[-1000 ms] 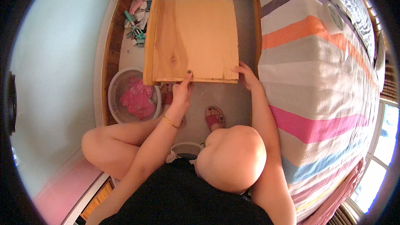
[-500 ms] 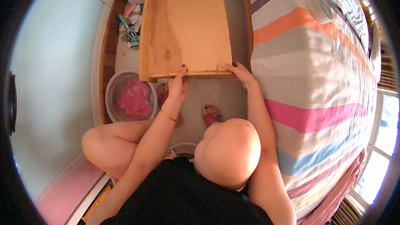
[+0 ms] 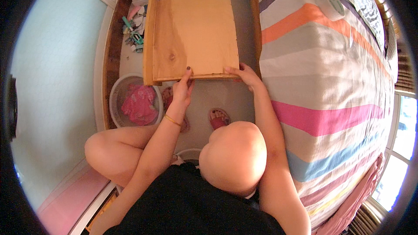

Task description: The person applies clear adhesive tape to the edges and joints of a small wooden drawer while sitting on the floor.

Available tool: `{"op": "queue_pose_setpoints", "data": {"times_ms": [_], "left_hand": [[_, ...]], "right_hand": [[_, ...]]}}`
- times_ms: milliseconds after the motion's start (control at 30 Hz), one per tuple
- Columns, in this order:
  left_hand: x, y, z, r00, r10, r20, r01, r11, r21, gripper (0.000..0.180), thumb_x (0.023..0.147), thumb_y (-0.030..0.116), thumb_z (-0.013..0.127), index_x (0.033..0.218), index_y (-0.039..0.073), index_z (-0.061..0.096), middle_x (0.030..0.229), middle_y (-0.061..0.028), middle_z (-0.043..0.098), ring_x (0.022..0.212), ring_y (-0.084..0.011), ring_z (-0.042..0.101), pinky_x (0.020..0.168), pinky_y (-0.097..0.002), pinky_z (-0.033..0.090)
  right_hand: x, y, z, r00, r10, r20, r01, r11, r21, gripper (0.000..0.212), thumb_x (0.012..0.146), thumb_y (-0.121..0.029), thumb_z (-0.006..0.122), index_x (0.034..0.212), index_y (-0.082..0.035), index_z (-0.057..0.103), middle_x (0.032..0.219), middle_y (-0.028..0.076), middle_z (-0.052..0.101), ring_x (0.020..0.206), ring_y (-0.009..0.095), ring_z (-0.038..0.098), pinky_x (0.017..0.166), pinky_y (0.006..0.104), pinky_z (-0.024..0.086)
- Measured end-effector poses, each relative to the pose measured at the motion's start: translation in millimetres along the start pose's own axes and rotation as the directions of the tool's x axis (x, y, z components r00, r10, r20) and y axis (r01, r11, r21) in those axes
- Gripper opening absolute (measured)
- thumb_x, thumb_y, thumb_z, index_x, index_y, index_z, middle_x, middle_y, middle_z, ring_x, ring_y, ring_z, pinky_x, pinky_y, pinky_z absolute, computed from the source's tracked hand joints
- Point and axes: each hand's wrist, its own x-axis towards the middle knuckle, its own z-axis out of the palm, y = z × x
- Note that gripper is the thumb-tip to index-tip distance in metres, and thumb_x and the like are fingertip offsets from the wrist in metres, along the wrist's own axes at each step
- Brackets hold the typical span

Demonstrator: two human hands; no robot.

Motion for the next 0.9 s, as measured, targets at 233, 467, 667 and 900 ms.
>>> {"op": "queue_pose_setpoints", "data": {"times_ms": [233, 467, 667, 900], "left_hand": [[-3, 4, 2, 1.000, -0.015, -0.006, 0.015, 0.999, 0.033, 0.040, 0.078, 0.027, 0.071, 0.109, 0.007, 0.054, 0.109, -0.0021, 0.055, 0.104, -0.0143, 0.049, 0.095, -0.0308, 0.036], [-1, 1, 8, 1.000, 0.002, -0.027, -0.002, 1.000, -0.006, 0.032, 0.077, 0.026, 0.071, 0.099, 0.008, 0.057, 0.095, -0.0001, 0.055, 0.089, -0.0113, 0.048, 0.081, -0.0287, 0.038], [-2, 3, -3, 0.998, -0.058, 0.024, 0.059, 0.998, -0.032, 0.048, 0.076, 0.037, 0.069, 0.111, 0.009, 0.050, 0.104, -0.0052, 0.047, 0.094, -0.0190, 0.047, 0.090, -0.0360, 0.038], [-7, 18, -23, 0.998, -0.052, 0.022, 0.052, 0.999, 0.008, 0.069, 0.077, 0.047, 0.066, 0.129, 0.010, 0.038, 0.117, -0.0144, 0.041, 0.103, -0.0261, 0.049, 0.089, -0.0407, 0.043]], "right_hand": [[-3, -2, 3, 0.999, 0.028, -0.047, -0.026, 0.998, 0.053, 0.086, 0.068, -0.048, 0.074, 0.127, 0.003, 0.039, 0.118, 0.015, 0.051, 0.105, 0.022, 0.052, 0.080, 0.0335, 0.047], [-6, -3, 5, 0.999, -0.026, -0.036, 0.033, 0.975, 0.222, 0.082, 0.070, -0.043, 0.074, 0.125, 0.005, 0.037, 0.116, 0.015, 0.050, 0.101, 0.022, 0.054, 0.078, 0.0321, 0.049], [-1, 0, 2, 0.998, -0.023, -0.059, 0.034, 0.978, 0.205, 0.078, 0.070, -0.041, 0.074, 0.123, 0.005, 0.039, 0.114, 0.015, 0.050, 0.098, 0.021, 0.054, 0.075, 0.0312, 0.050], [3, 6, 3, 0.999, -0.016, -0.042, 0.025, 0.975, 0.219, 0.076, 0.070, -0.041, 0.074, 0.121, 0.004, 0.040, 0.114, 0.015, 0.051, 0.099, 0.021, 0.054, 0.076, 0.0314, 0.050]]}}
